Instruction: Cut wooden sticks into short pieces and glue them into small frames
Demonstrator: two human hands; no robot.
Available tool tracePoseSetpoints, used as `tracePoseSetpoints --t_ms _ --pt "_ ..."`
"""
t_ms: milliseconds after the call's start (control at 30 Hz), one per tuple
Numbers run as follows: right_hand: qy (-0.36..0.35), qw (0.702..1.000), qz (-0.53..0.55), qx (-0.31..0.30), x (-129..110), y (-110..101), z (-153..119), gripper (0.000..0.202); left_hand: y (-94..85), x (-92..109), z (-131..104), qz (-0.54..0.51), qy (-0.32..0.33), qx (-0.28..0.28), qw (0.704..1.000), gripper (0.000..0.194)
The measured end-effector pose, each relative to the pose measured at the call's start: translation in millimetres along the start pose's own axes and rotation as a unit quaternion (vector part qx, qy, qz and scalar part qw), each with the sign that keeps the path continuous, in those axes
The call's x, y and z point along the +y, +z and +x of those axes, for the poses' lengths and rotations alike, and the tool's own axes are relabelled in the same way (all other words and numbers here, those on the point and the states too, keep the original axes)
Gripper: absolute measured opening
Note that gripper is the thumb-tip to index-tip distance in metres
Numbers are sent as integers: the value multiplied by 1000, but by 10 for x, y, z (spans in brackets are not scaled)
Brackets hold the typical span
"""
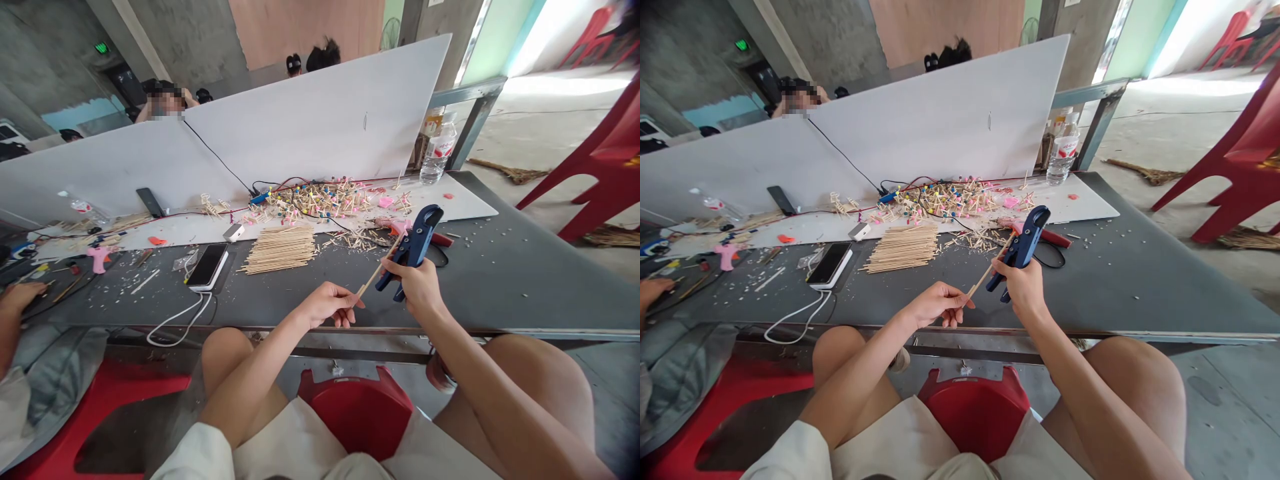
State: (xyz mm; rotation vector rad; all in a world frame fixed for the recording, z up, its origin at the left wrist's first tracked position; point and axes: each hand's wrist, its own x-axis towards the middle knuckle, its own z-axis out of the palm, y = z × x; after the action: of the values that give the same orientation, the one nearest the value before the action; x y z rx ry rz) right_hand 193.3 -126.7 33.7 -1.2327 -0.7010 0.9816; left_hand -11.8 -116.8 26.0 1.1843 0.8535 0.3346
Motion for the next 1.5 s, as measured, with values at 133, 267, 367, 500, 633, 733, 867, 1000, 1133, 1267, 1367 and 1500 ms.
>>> tracePoseSetpoints --t_ms 133,267,367,500,633,733,867,1000,1133,1267,1367,1500 --pt "2 1000 -4 1 9 0 1 30 6 3 8 -8 0 11 1000 56" --pt "1 1000 -3 -2 10 -4 3 30 6 8 5 -12 -2 9 1000 55" --pt "9 1000 -12 -2 -2 -8 2 31 9 16 0 -14 -2 13 1000 56" --pt "14 1000 -16 4 -15 -11 1 30 19 18 0 -12 4 29 999 59" --pt "8 1000 -7 0 -16 -8 -1 31 15 -4 11 -11 8 35 999 60" --pt "11 1000 -7 3 -15 -3 -2 32 10 -12 17 -13 6 33 999 59" --pt "9 1000 -6 4 -14 1 -4 33 13 8 9 -16 1 37 999 60" --pt "6 1000 -12 5 -9 0 -1 35 17 30 -10 -19 -10 39 999 59" --pt "-4 1000 -29 -1 4 -4 11 35 8 25 -11 -23 -17 38 999 57" --pt "-8 1000 -24 -9 3 -15 28 36 -14 20 -8 -28 -8 42 999 56" --pt "-6 1000 -28 2 -15 -43 45 39 -51 41 -24 -23 7 61 998 56" --pt "-3 995 -98 -11 -62 -112 78 41 -130 93 -62 -14 40 96 995 56"
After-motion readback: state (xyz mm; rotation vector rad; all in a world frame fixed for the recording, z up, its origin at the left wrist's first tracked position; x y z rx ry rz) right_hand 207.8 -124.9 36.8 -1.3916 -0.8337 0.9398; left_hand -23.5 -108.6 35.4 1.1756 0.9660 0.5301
